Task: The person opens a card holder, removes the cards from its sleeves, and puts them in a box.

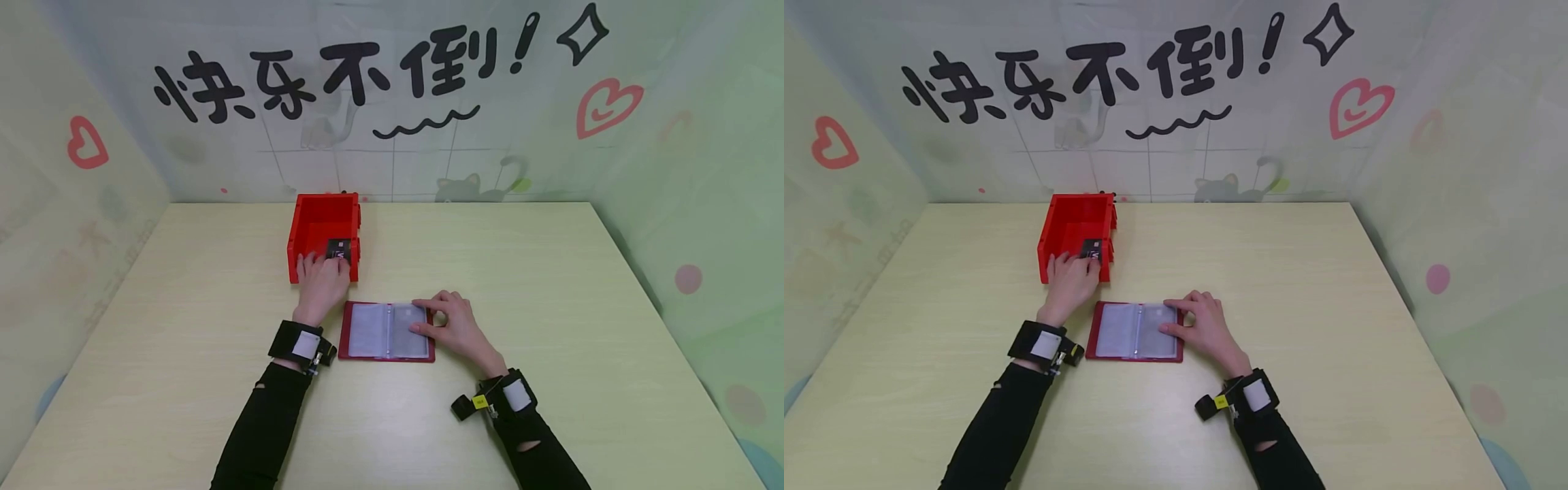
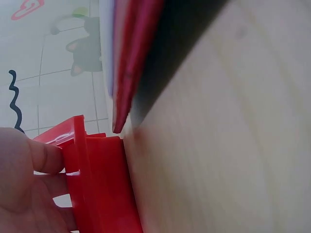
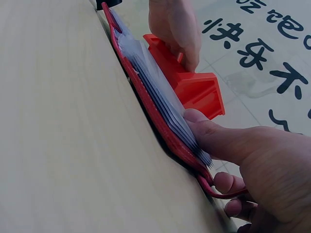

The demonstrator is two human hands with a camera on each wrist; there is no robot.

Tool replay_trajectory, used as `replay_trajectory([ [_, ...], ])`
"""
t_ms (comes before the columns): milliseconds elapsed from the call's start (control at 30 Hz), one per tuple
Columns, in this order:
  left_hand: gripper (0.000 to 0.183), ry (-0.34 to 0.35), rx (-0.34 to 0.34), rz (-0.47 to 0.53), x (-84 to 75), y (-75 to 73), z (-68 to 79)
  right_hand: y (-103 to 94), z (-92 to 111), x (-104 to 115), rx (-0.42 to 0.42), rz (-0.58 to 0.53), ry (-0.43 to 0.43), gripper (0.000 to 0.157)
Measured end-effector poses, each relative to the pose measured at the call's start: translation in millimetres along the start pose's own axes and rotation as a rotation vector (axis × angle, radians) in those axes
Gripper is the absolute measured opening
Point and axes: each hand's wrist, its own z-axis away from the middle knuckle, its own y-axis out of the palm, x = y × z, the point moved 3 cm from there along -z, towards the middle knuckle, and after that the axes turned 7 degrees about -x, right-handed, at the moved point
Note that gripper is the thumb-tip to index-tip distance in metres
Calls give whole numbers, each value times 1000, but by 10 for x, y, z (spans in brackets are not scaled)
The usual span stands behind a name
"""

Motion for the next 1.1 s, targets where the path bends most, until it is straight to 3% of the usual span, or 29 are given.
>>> replay_trajectory([
  [167,35,47,-108,36,-41,-51,65,5,-3,-2,-10,5,-9,44],
  [267,32,76,-178,114,-95,-107,172,7,-2,-1,-12,6,-7,44],
  [333,29,95,-179,181,-140,-132,270,2,-3,4,-13,2,-7,44],
  [400,24,113,-126,227,-173,-127,377,-5,-3,10,-14,-1,-5,44],
  [600,21,164,243,299,-234,-4,671,-11,-14,24,-22,11,-9,44],
  [700,27,210,358,314,-261,44,747,-12,-20,28,-28,9,-4,44],
  [833,38,251,420,300,-274,90,794,-10,-21,41,-34,12,-5,43],
  [1100,42,221,447,238,-305,131,838,-5,-22,62,-67,18,14,44],
])
